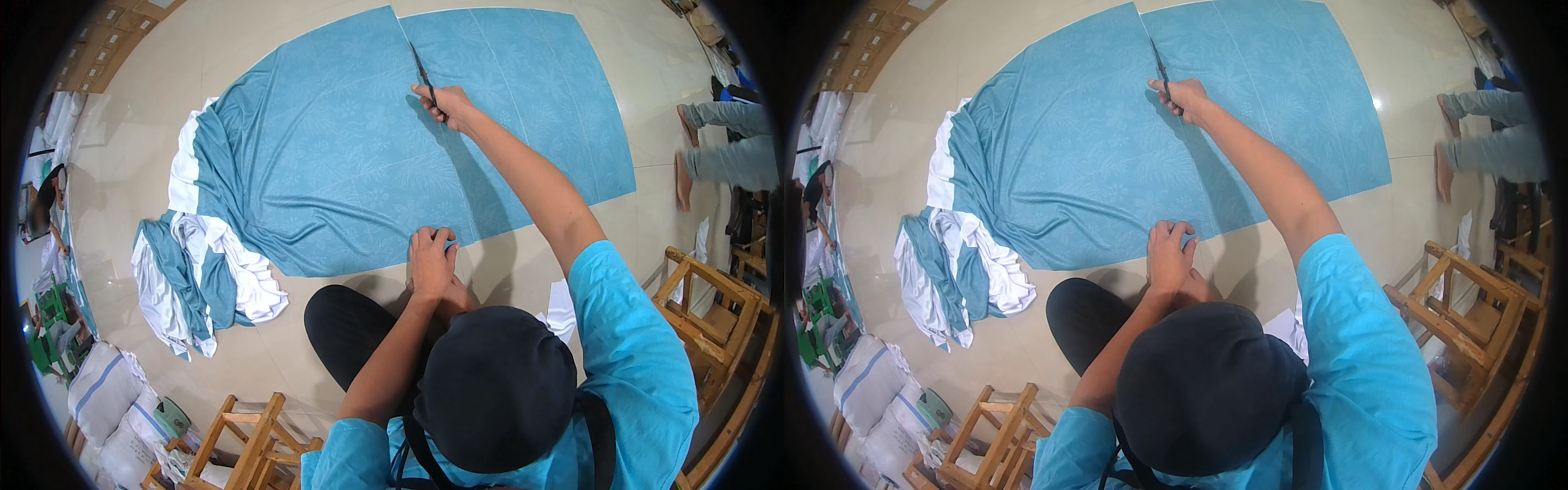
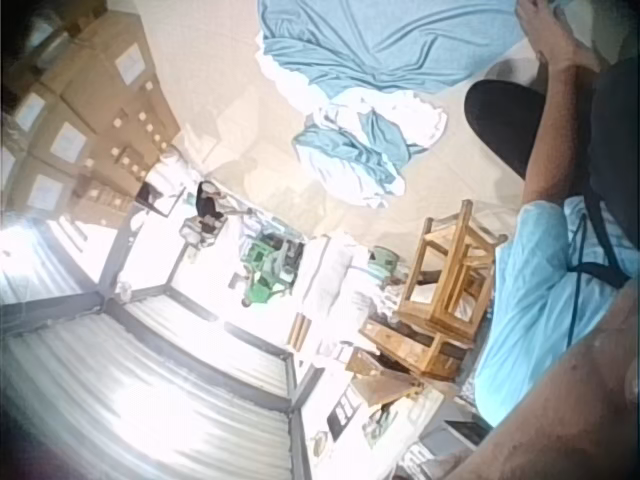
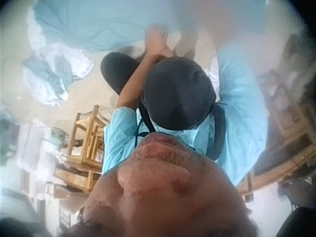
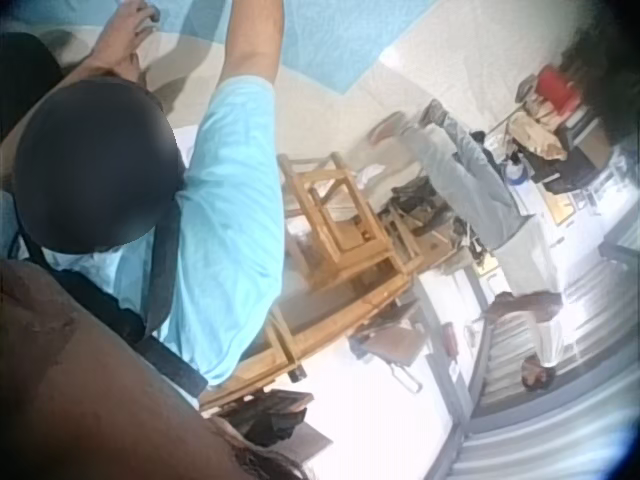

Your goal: The person sits on the floor and uses scissors to cut a large piece of light blue fabric into smaller rectangular pieces. They fold the fabric, cut along marked lines, and set the cut pieces aside.

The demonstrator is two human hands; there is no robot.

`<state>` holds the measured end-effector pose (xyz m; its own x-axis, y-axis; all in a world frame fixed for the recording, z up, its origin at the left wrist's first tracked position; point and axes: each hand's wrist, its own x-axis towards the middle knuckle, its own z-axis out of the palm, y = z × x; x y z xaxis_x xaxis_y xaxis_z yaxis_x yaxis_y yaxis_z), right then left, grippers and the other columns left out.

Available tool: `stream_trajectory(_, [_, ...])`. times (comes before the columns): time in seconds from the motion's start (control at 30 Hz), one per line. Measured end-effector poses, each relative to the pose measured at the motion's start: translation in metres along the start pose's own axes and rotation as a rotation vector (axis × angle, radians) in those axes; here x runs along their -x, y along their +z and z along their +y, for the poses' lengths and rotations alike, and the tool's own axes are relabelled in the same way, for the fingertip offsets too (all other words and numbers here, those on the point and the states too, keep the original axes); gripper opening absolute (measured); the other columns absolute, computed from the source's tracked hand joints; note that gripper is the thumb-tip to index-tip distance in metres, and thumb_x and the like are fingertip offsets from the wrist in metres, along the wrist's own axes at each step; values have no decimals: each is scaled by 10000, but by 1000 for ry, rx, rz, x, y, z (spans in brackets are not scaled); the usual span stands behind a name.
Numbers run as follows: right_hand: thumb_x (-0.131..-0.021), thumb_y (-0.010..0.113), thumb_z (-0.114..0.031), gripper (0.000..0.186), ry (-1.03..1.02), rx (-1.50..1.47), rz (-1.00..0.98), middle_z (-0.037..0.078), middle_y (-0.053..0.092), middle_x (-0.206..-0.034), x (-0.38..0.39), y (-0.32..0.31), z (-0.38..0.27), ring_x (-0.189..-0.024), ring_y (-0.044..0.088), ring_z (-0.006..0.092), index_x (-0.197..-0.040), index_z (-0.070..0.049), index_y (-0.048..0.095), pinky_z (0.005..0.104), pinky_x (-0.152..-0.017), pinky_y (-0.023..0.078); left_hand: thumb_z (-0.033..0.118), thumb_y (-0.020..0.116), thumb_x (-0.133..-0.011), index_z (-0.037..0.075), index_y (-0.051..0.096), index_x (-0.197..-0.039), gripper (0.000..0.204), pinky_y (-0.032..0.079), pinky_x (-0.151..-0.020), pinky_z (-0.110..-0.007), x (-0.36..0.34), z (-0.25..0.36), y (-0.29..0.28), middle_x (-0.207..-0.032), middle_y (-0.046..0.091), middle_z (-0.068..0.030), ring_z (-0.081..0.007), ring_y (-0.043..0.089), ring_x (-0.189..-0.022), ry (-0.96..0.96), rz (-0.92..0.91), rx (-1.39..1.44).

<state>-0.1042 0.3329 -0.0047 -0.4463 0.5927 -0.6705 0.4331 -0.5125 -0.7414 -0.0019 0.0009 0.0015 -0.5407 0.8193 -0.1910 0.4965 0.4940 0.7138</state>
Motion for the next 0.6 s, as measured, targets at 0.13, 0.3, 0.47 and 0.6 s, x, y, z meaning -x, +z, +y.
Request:
stream_trajectory(0.13, [-886,913,-333,371,6,9,1,36,630,-724,-1,-1,0,-566,487,95,-768,-89,660,280,-480,368,153,838,-894,145,702,-1125,268,477,-980,-488,1,0,0,-1143,585,-106,-343,568,-1136,2,1,0])
stream_trajectory(0.3, [-885,913,-330,374,2,31,5,40,633,-724,-3,-2,1,-573,498,100,-768,-77,665,284,-481,375,155,839,-894,145,706,-1124,266,478,-977,-489,0,-1,1,-1138,588,-110,-344,573,-1128,5,5,0])
stream_trajectory(0.47, [-888,910,-314,362,-3,50,9,46,641,-727,-6,-4,3,-575,506,101,-768,-72,670,284,-478,374,154,841,-893,140,709,-1120,263,479,-975,-489,0,-1,1,-1135,591,-113,-345,577,-1123,5,11,1])
stream_trajectory(0.6, [-887,911,-311,354,-16,27,-13,47,645,-727,-6,-4,3,-575,505,100,-772,-73,676,282,-476,373,150,840,-893,140,708,-1120,263,478,-975,-488,1,-1,1,-1135,591,-111,-346,576,-1125,5,16,5])
